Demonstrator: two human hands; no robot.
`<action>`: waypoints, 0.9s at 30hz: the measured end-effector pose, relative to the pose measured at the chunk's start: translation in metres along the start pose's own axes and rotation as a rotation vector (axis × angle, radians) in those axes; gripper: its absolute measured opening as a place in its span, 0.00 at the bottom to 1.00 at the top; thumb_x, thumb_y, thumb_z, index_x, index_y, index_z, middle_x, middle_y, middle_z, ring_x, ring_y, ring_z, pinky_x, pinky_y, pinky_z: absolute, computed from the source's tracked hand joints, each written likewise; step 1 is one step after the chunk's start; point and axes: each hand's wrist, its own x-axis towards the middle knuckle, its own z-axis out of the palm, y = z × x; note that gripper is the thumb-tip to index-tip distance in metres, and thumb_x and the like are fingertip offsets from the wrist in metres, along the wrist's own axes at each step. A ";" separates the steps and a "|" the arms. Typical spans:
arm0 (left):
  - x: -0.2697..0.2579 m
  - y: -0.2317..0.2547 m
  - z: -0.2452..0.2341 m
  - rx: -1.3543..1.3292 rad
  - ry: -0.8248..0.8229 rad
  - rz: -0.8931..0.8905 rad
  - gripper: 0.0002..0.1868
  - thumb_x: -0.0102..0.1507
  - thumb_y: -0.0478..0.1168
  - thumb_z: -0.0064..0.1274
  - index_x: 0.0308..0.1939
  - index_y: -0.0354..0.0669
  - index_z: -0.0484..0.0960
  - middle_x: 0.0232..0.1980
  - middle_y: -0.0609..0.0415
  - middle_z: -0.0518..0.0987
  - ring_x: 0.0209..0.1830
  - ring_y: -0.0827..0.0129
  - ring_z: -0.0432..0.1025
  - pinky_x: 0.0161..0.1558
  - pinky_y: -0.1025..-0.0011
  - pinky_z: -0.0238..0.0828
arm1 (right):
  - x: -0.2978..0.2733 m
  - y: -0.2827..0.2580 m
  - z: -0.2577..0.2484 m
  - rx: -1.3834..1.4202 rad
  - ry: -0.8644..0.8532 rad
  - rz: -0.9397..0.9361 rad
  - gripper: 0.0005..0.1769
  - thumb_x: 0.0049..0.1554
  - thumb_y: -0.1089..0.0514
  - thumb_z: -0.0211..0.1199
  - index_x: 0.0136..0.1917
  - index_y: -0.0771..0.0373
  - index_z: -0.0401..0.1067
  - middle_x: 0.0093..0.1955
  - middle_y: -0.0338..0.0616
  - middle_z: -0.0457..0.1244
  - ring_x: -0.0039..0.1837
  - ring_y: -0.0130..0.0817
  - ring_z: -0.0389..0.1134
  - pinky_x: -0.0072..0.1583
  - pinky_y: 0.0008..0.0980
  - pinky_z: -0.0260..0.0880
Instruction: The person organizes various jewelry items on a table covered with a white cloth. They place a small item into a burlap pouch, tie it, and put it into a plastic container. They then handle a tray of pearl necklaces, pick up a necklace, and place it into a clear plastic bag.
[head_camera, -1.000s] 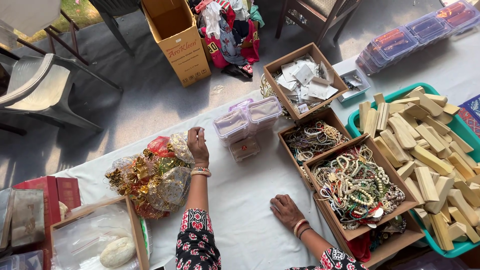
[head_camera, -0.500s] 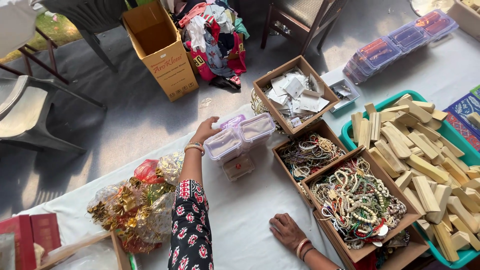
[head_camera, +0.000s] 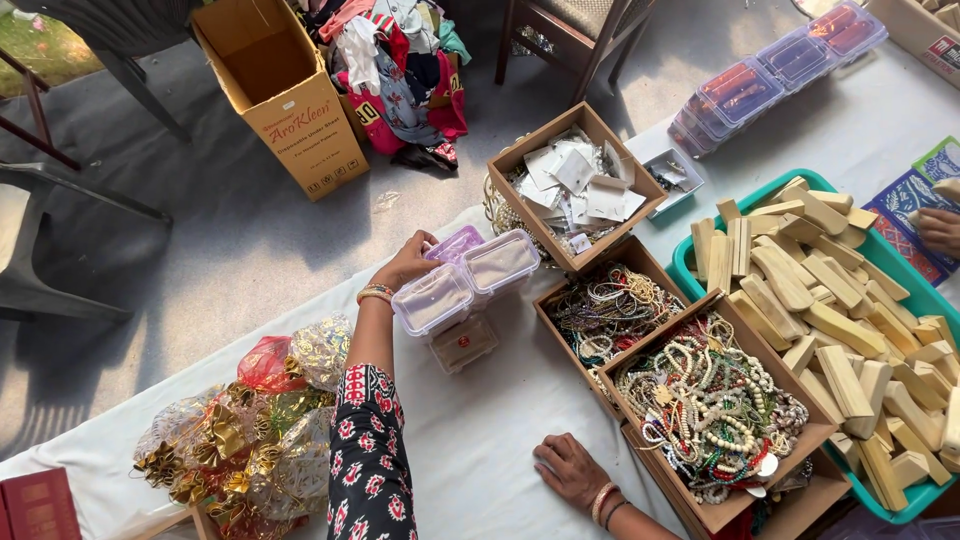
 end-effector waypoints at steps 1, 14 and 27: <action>0.001 -0.004 0.001 -0.003 0.002 0.000 0.36 0.52 0.53 0.68 0.59 0.44 0.72 0.57 0.41 0.74 0.55 0.58 0.69 0.59 0.63 0.67 | 0.000 0.001 0.001 -0.002 -0.002 -0.001 0.13 0.61 0.53 0.61 0.57 0.57 0.67 0.57 0.45 0.58 0.60 0.42 0.60 0.64 0.42 0.65; -0.097 -0.042 -0.064 -0.488 0.327 -0.047 0.25 0.55 0.36 0.59 0.55 0.36 0.71 0.45 0.44 0.77 0.38 0.62 0.77 0.37 0.66 0.76 | -0.002 0.007 0.009 -0.032 0.003 0.009 0.14 0.60 0.52 0.61 0.58 0.56 0.67 0.57 0.44 0.58 0.60 0.41 0.60 0.65 0.40 0.66; -0.187 -0.041 0.086 -0.146 1.046 -0.289 0.33 0.63 0.50 0.58 0.60 0.35 0.58 0.62 0.28 0.63 0.56 0.38 0.69 0.57 0.50 0.67 | -0.001 0.004 0.009 -0.062 0.031 0.001 0.15 0.59 0.51 0.61 0.57 0.56 0.68 0.57 0.44 0.58 0.59 0.41 0.61 0.64 0.39 0.67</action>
